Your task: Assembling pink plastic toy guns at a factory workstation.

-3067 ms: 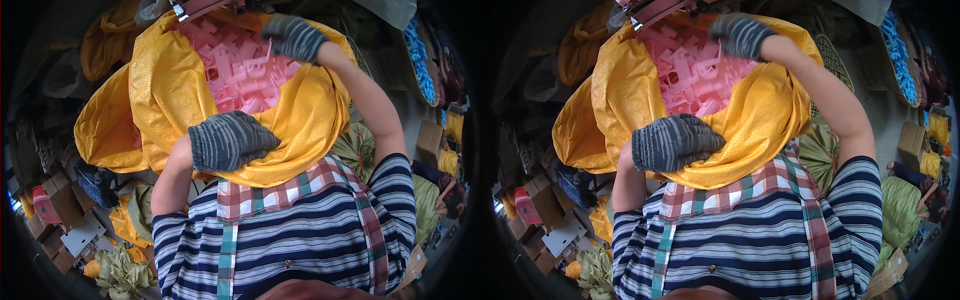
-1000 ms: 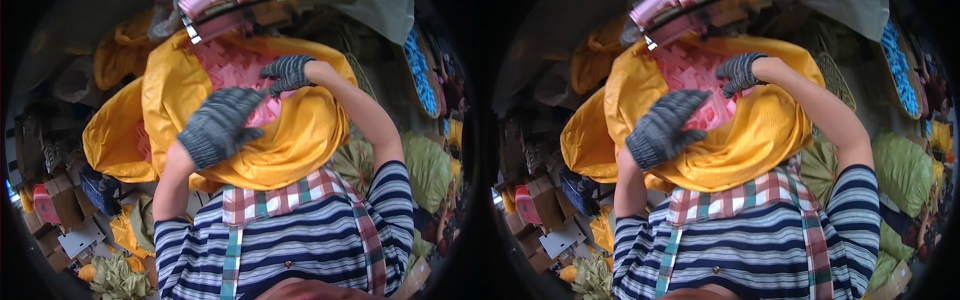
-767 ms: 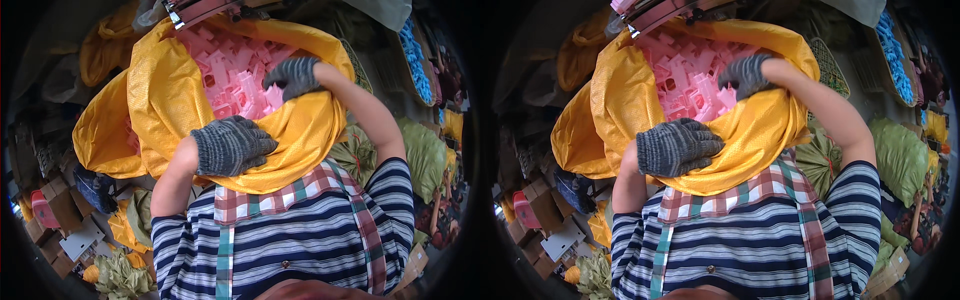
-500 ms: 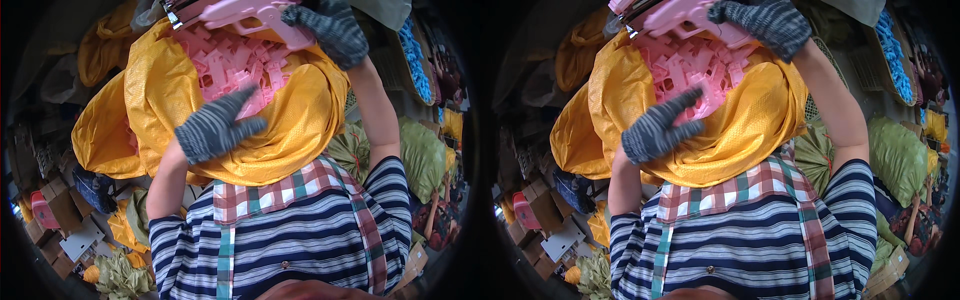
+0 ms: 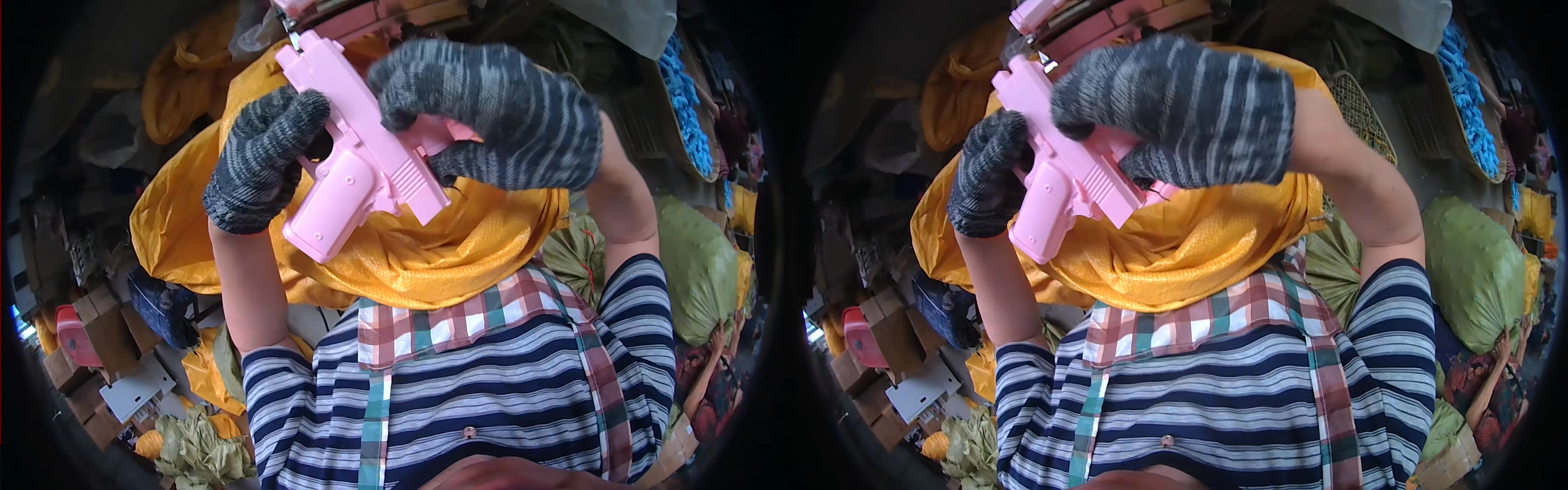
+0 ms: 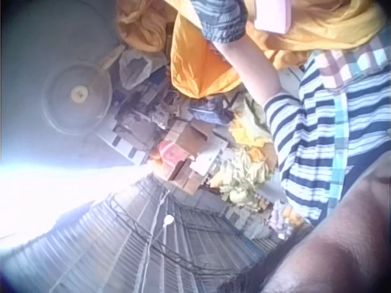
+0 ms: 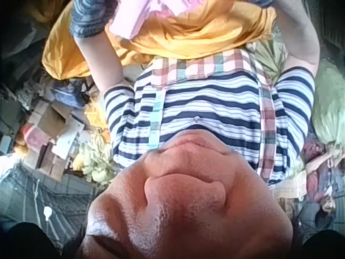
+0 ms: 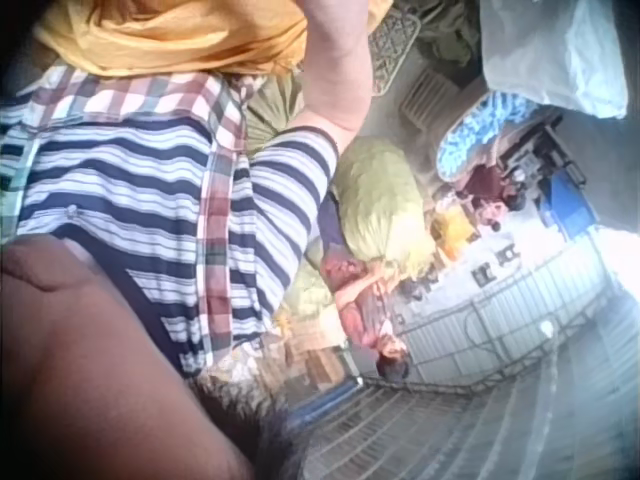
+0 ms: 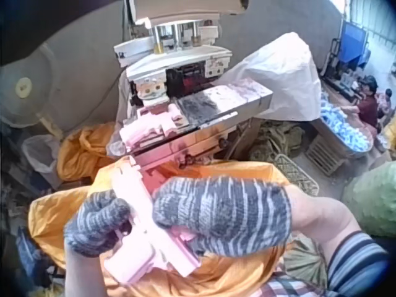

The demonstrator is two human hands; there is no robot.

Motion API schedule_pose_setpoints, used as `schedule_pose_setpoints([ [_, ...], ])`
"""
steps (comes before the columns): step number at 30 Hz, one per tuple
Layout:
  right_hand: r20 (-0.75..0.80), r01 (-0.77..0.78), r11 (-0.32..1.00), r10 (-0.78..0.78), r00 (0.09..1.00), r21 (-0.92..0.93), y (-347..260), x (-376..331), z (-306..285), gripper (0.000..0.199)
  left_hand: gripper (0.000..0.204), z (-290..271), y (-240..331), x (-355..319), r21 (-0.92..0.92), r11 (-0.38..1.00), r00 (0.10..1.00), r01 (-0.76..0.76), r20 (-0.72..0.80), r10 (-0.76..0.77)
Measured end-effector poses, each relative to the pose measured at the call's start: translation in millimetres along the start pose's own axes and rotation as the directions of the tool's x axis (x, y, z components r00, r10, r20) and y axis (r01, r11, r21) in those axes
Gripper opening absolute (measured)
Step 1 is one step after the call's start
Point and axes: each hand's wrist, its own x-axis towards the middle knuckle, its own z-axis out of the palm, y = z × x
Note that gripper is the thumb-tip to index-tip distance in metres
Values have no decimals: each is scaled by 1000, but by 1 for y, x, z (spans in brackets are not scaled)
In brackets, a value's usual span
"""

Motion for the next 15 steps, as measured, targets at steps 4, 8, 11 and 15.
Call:
schedule_pose_setpoints([
  [4,-124,-73,976,48,991,-204,16,-7,-21,44,19,0,11,21,-31,999,957,5,-290,-14],
  [8,-288,-379,911,411,865,161,34,-34,-42,38,23,-19,-9,78,713,651,701,-262,-323,636],
  [11,-232,-339,885,420,877,320,32,-35,-41,36,54,-29,-3,115,974,222,845,44,-155,512],
  [15,-231,-418,866,481,846,276,38,-32,-41,40,64,-14,40,142,983,57,979,175,-167,-119],
])
